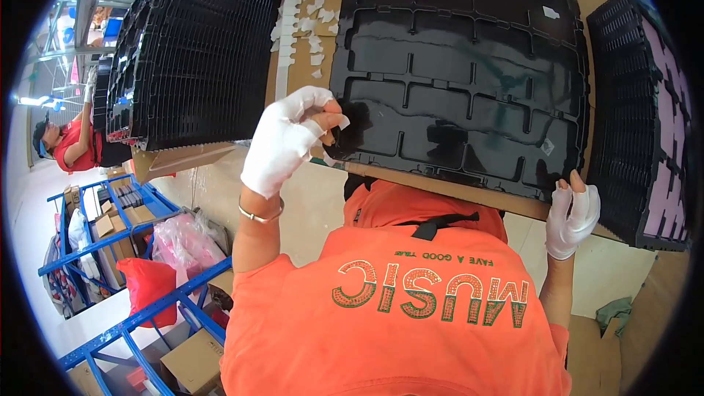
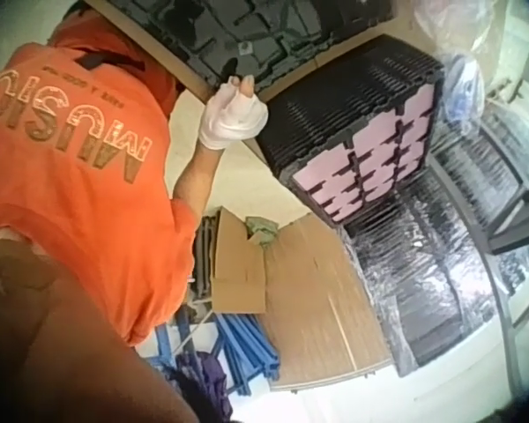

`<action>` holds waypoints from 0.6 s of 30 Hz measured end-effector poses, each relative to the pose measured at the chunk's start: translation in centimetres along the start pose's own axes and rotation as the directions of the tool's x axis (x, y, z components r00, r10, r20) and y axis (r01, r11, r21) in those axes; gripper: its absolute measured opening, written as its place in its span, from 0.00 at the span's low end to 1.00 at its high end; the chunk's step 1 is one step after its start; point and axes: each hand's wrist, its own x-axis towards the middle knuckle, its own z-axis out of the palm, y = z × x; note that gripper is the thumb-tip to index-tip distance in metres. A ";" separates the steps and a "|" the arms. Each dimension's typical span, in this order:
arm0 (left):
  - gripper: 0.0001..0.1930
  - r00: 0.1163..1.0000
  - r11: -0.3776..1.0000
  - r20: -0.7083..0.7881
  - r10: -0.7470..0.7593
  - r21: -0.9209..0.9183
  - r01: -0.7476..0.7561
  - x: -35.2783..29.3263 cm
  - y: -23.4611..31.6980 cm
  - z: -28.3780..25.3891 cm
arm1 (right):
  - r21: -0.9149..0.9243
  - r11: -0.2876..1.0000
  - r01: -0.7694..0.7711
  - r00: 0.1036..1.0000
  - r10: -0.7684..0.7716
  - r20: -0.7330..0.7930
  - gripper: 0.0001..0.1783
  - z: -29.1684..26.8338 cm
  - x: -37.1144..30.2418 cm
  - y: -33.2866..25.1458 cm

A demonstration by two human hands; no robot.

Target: The person applies stickers onto a black plastic tray, places a foam sheet into the tray, and stacks the assembled tray onto a pile before applying stickers to another tray.

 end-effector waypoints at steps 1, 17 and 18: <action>0.05 1.000 1.000 -0.026 0.005 -0.027 -0.006 -0.2 0.0 0.1 | -0.005 1.000 0.002 1.000 -0.002 0.000 0.30 -0.1 -0.1 0.0; 0.16 0.870 0.352 0.076 0.488 0.894 -0.276 21.0 8.2 5.5 | 0.012 1.000 0.014 1.000 -0.014 -0.022 0.35 -0.5 0.2 -0.6; 0.14 0.862 0.327 0.047 0.505 0.914 -0.241 21.3 7.9 5.6 | 0.003 1.000 0.016 1.000 -0.016 -0.027 0.36 -0.5 0.1 -0.4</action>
